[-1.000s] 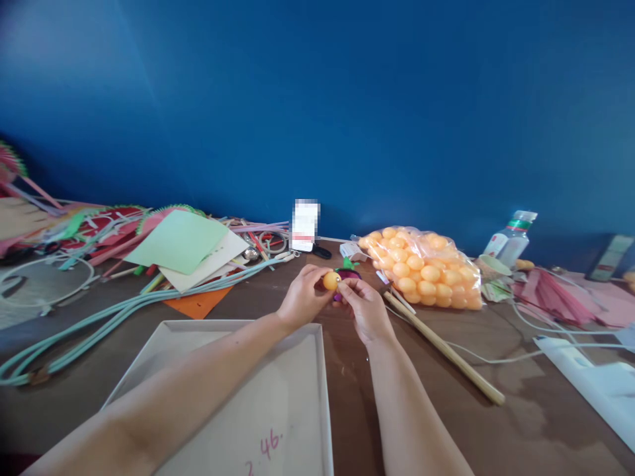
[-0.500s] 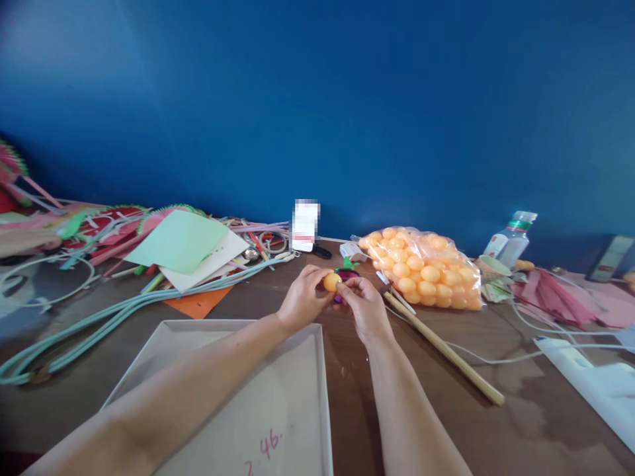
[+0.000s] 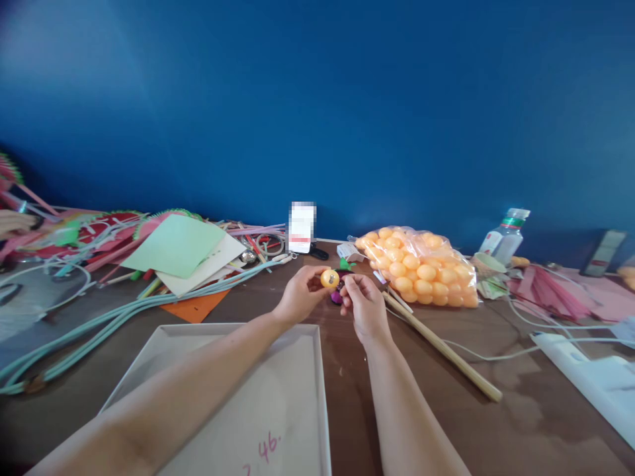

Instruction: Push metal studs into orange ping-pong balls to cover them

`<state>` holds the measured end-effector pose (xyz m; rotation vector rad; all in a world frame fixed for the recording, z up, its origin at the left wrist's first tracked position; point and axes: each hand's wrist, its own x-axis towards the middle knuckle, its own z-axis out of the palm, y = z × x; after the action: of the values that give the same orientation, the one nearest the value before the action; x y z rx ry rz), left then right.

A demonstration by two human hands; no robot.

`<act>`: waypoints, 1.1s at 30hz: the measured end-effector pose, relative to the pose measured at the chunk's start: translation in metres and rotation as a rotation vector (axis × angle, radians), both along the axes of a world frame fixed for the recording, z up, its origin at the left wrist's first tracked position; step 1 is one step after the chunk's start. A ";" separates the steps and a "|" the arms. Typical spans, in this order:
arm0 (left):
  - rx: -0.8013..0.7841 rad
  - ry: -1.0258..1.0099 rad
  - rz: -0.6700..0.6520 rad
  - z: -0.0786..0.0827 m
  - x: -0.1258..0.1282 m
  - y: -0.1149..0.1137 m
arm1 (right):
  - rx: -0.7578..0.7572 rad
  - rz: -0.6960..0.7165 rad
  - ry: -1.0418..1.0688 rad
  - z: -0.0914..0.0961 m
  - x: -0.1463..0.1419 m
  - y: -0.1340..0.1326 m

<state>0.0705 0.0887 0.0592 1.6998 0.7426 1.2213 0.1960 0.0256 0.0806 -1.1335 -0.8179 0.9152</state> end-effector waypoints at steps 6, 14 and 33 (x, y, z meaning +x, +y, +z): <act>-0.059 -0.087 -0.055 0.000 0.001 0.001 | -0.071 0.068 -0.136 -0.004 0.003 -0.001; -0.033 -0.145 -0.086 -0.002 0.001 0.001 | -0.025 0.129 -0.292 -0.003 0.001 -0.003; 0.190 0.024 0.028 0.001 -0.002 -0.003 | -0.026 0.088 -0.377 -0.003 0.003 -0.002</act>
<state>0.0682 0.0858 0.0605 1.8661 0.6846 1.3278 0.1992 0.0241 0.0775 -1.3223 -1.1723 0.7959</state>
